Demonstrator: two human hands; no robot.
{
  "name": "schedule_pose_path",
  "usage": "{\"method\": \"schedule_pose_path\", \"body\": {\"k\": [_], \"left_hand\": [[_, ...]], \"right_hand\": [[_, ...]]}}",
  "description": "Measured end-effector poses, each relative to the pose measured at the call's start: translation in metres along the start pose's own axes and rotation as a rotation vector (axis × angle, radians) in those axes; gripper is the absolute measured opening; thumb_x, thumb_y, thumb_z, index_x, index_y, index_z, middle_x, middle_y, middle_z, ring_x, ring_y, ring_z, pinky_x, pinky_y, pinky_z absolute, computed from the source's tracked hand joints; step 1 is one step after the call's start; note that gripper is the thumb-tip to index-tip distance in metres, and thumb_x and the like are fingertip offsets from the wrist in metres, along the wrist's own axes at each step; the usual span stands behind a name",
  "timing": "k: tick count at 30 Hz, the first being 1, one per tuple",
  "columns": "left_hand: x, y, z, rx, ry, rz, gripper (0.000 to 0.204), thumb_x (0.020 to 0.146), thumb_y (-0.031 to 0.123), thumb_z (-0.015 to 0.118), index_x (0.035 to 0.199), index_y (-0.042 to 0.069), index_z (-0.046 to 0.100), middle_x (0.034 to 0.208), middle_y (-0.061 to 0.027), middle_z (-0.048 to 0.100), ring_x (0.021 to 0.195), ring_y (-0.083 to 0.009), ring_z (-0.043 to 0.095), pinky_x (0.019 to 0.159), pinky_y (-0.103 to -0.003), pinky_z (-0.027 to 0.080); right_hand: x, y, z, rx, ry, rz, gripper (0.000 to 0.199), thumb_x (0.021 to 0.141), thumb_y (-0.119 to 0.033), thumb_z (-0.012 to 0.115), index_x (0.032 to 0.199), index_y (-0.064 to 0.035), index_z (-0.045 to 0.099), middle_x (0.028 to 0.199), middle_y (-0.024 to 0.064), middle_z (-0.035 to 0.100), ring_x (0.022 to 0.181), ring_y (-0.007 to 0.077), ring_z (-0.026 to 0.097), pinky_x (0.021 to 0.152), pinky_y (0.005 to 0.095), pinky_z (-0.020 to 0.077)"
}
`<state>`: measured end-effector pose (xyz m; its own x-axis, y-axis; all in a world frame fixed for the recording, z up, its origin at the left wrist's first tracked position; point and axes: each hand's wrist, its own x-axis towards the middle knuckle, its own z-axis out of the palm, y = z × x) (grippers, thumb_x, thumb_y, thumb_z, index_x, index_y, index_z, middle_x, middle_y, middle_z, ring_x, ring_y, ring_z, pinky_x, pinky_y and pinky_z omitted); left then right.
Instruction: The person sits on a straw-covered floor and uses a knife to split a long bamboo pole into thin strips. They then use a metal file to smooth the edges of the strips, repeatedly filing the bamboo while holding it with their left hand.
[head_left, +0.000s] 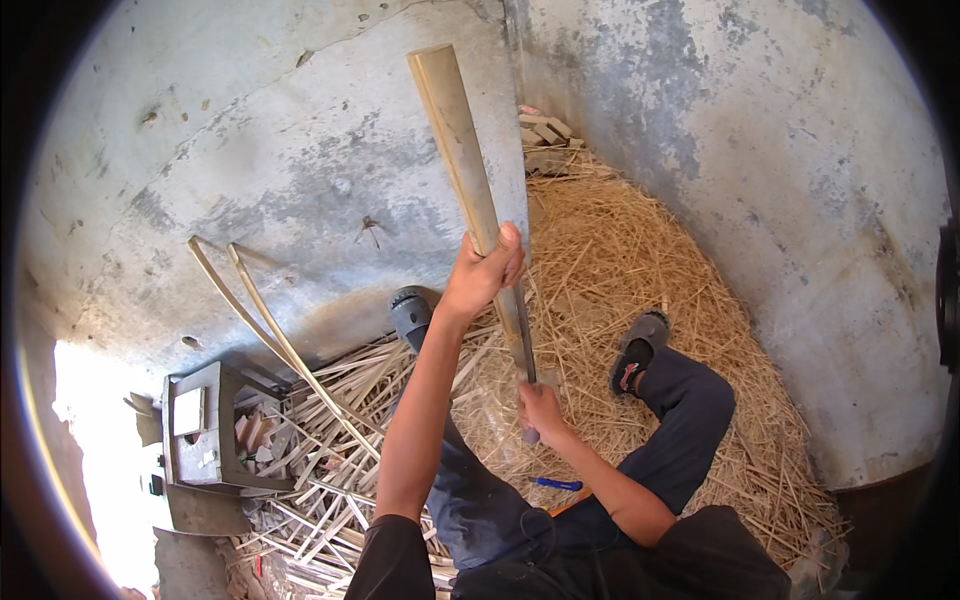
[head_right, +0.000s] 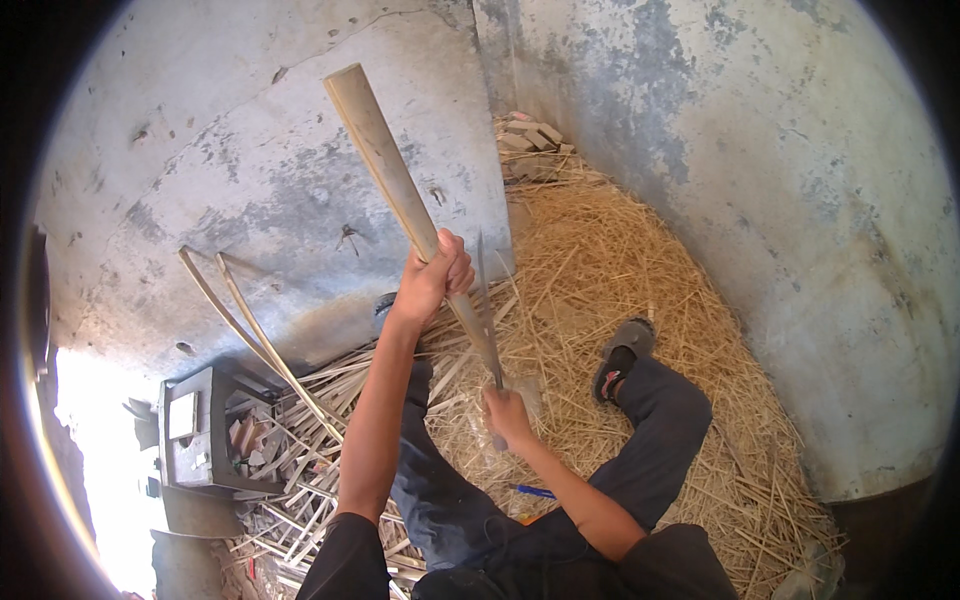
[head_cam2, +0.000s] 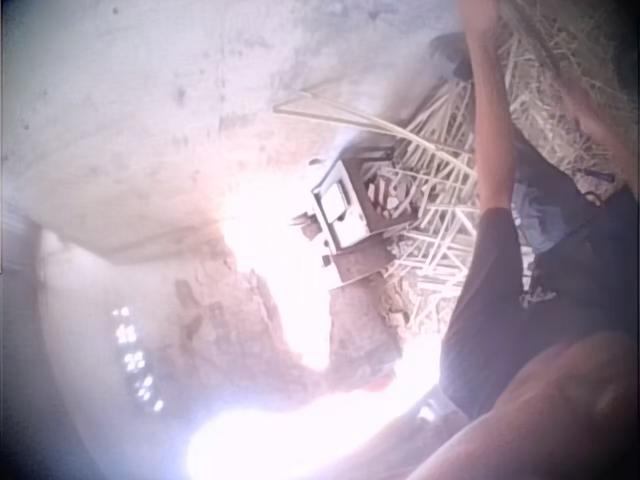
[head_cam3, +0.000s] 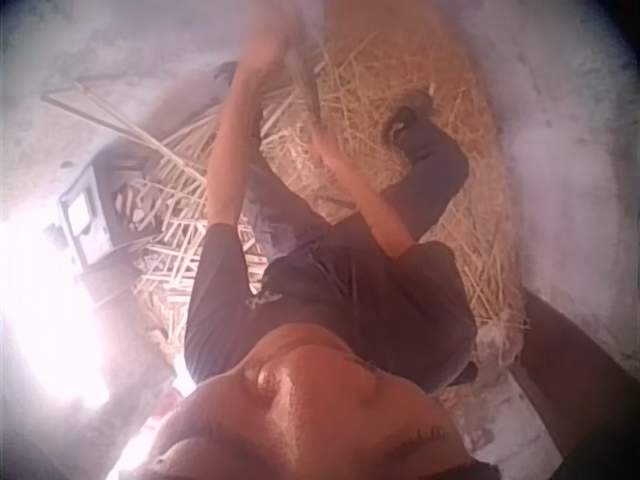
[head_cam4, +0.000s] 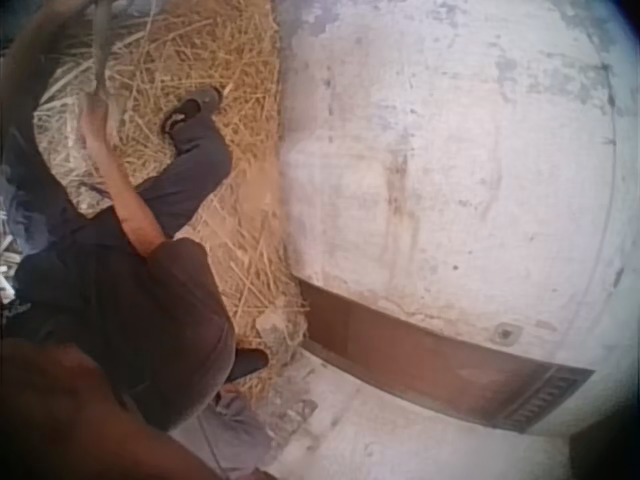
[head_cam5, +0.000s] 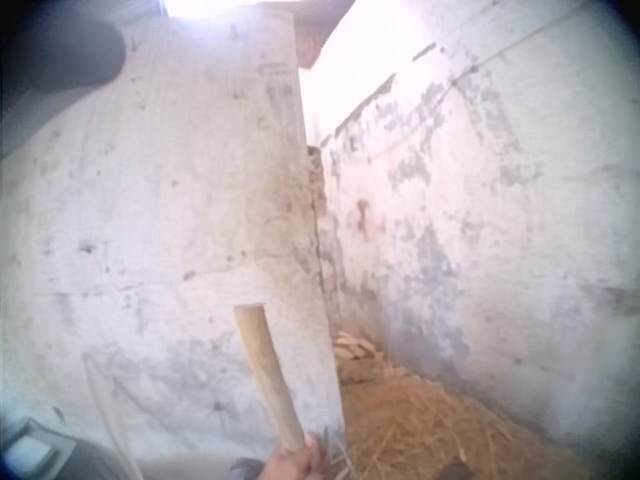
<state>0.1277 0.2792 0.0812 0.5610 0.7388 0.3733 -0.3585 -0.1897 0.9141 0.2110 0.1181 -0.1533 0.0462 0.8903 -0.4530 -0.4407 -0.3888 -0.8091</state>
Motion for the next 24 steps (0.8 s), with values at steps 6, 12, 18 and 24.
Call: {"method": "schedule_pose_path", "body": {"k": [6, 12, 18, 24], "left_hand": [[-0.007, 0.004, -0.019, -0.027, 0.014, -0.009, 0.047, 0.109, 0.042, 0.047, 0.074, 0.013, 0.037, 0.059, 0.0034, 0.031, 0.051, -0.0105, 0.031, 0.049, -0.029, 0.028], [-0.011, 0.008, -0.008, -0.016, 0.041, 0.001, 0.048, 0.109, 0.044, 0.046, 0.072, 0.014, 0.036, 0.059, 0.0035, 0.030, 0.051, -0.0104, 0.031, 0.049, -0.029, 0.027], [-0.024, 0.013, -0.028, -0.025, 0.121, -0.025, 0.049, 0.108, 0.046, 0.049, 0.073, 0.013, 0.039, 0.057, 0.0031, 0.033, 0.051, -0.0105, 0.034, 0.050, -0.029, 0.030], [-0.028, 0.015, -0.057, 0.071, 0.064, 0.036, 0.051, 0.105, 0.062, 0.041, 0.089, 0.013, 0.046, 0.071, 0.0002, 0.039, 0.065, -0.0141, 0.043, 0.065, -0.032, 0.038]], "right_hand": [[0.023, 0.098, -0.065, -0.174, 0.131, 0.330, 0.028, 0.100, -0.032, 0.058, 0.092, -0.0077, 0.047, 0.058, 0.0012, 0.042, 0.043, 0.0137, 0.041, 0.042, 0.0320, 0.0348], [0.027, 0.134, -0.086, -0.092, 0.188, 0.402, 0.028, 0.097, -0.030, 0.060, 0.091, -0.0049, 0.050, 0.061, 0.0036, 0.047, 0.044, 0.0157, 0.040, 0.042, 0.0328, 0.0349], [0.025, 0.137, -0.085, -0.064, 0.318, 0.366, 0.031, 0.092, -0.031, 0.065, 0.084, -0.0055, 0.051, 0.056, 0.0053, 0.047, 0.042, 0.0180, 0.045, 0.041, 0.0330, 0.0379], [0.031, 0.114, -0.076, -0.101, 0.430, 0.175, 0.032, 0.091, -0.031, 0.069, 0.079, -0.0085, 0.050, 0.055, 0.0032, 0.048, 0.041, 0.0165, 0.046, 0.039, 0.0341, 0.0389]]}}
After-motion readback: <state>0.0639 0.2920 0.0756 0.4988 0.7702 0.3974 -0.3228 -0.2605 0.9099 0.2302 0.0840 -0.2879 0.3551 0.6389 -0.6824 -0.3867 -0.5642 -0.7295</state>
